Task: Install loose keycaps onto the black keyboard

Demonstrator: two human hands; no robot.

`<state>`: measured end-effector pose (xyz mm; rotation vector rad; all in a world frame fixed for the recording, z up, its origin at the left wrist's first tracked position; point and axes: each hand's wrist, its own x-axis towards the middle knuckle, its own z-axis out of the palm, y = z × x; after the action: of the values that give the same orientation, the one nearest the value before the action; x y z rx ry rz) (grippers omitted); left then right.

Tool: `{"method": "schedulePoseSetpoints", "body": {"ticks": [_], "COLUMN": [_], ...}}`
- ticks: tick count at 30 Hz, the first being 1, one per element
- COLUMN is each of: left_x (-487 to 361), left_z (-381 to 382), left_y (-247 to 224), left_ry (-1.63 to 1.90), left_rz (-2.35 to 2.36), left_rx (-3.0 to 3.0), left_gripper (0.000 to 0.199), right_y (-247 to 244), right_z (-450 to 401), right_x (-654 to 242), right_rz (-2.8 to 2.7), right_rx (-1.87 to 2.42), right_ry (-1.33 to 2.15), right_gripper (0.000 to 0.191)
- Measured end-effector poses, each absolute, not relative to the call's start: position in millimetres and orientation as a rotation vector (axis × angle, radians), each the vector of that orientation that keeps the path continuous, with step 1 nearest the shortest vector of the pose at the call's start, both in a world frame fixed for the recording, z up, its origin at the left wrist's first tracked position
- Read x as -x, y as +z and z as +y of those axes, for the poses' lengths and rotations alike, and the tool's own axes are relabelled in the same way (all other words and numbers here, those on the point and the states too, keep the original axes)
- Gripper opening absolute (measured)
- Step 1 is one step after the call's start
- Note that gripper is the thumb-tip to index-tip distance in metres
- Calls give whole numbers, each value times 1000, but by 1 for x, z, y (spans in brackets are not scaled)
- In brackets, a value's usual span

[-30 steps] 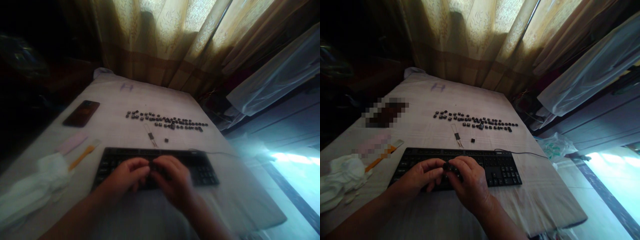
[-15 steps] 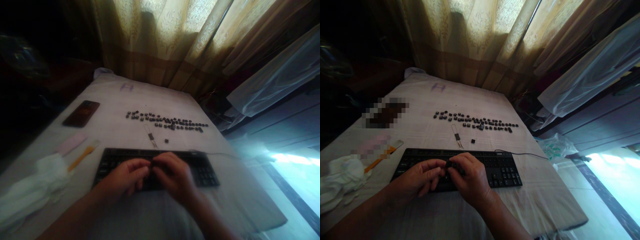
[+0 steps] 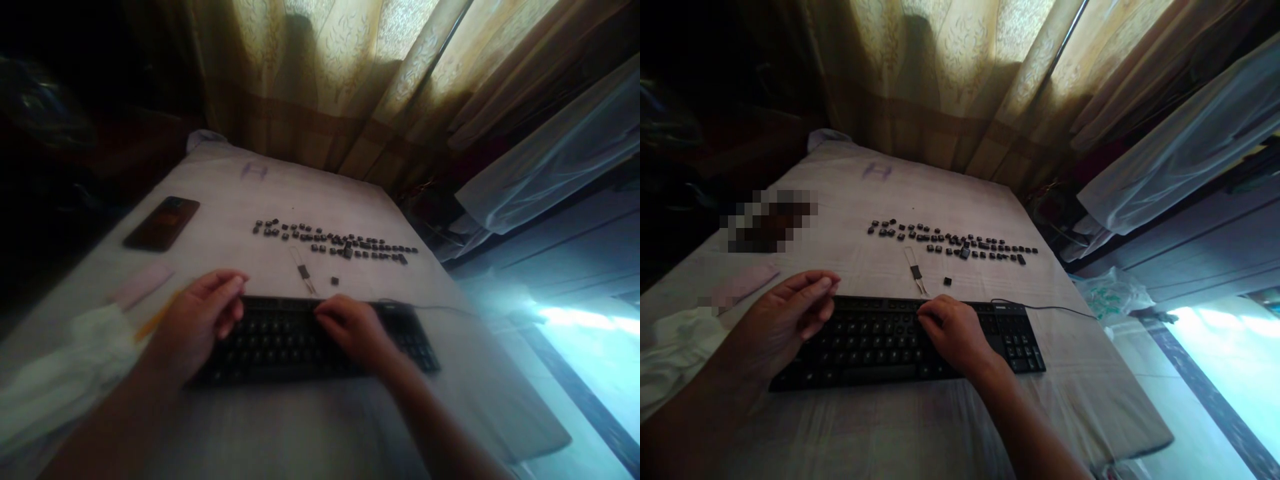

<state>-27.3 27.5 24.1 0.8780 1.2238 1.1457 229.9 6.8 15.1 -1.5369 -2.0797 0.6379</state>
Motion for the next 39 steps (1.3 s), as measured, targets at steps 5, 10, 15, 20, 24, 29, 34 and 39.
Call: {"method": "schedulePoseSetpoints", "body": {"ticks": [5,10,15,20,24,29,34,39], "left_x": [27,24,21,4,-7,-9,-9,-14], "left_z": [31,29,23,11,2,-2,0,2], "left_y": [23,15,12,11,5,0,5,14], "left_ry": [1164,1085,992,995,1002,961,857,704], "left_rz": [1266,1276,1335,1269,1120,1143,1150,1148], "left_rx": [-872,-981,-1176,-1510,-1677,-1642,-1389,-1185], "left_gripper": [37,36,34,28,26,19,24,26], "right_y": [22,16,15,19,21,24,23,23], "right_z": [14,20,17,2,-5,-11,-16,-17], "right_x": [-228,-218,-215,-203,-190,-183,-184,-189], "right_rz": [-2219,-2387,-2005,-1249,-1019,-1075,-1236,-1361], "right_rx": [1640,1697,1559,1404,1372,1451,1439,1483], "right_ry": [525,436,809,1530,1685,1642,1525,1375], "right_gripper": [19,25,18,30,35,31,20,10]}}
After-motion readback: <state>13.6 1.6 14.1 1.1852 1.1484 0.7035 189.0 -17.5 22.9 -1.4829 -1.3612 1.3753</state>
